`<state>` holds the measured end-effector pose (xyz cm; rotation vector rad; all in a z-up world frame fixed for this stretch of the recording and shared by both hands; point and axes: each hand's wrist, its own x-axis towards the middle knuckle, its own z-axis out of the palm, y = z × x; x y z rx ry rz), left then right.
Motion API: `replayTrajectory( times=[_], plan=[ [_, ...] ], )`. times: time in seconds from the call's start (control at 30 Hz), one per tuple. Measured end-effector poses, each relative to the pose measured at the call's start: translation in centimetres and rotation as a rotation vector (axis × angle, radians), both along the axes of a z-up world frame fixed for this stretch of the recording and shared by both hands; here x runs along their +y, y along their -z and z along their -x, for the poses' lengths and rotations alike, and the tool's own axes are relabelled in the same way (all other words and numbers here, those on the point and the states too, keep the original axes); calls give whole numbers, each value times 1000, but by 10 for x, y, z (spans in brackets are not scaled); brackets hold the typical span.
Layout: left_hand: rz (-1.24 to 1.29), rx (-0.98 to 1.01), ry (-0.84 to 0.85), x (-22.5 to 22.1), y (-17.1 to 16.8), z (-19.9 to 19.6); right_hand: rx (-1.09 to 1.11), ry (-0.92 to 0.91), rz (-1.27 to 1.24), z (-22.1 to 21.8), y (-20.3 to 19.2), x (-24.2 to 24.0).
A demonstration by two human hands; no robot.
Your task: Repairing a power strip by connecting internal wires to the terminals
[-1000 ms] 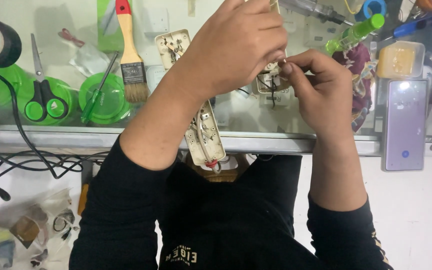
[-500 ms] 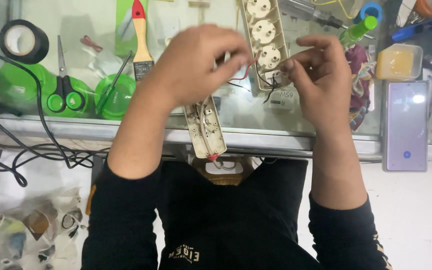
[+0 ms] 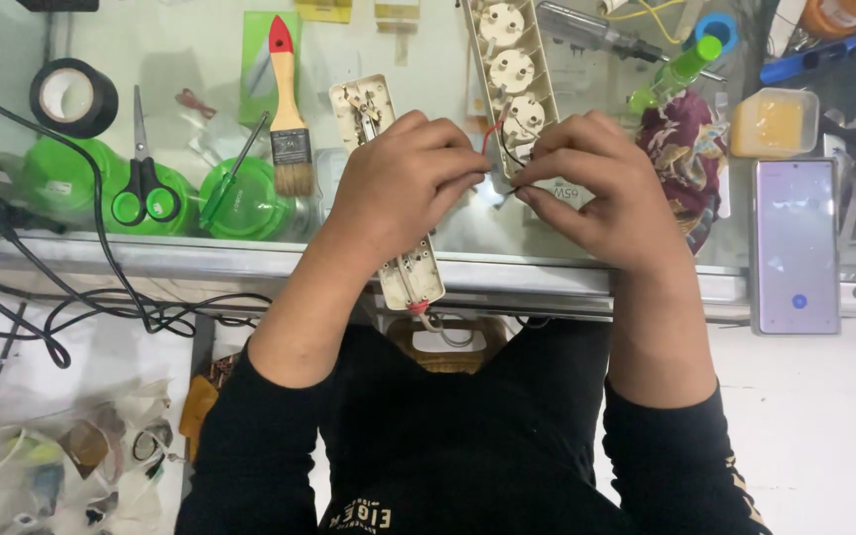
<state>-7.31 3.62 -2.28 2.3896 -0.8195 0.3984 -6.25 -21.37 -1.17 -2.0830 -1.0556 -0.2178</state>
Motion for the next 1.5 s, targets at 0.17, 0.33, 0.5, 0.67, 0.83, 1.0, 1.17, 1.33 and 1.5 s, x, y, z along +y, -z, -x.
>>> replayTrajectory(
  times=[0.17,0.33,0.5,0.67,0.83,1.0,1.17,1.33,1.5],
  plan=[
    [268,72,-46,2,5,3,20,99,-73,5,2,16],
    [386,77,-158,1,18,-1,-41,433,-176,34,13,39],
    [460,56,-200,4,16,3,-103,477,-238,58,22,53],
    [476,8,-186,2,21,2,-115,455,-247,47,5,15],
    [515,-18,-162,3,18,4,-4,352,-110,19,-15,6],
    [627,19,-176,5,15,9,78,323,-6,2,-14,8],
    [649,144,-219,9,-2,19,55,366,-31,14,-15,13],
    [840,122,-201,11,2,18,-5,221,38,38,-3,11],
    [999,8,-225,25,-3,23,-122,207,78,35,12,19]
  ],
)
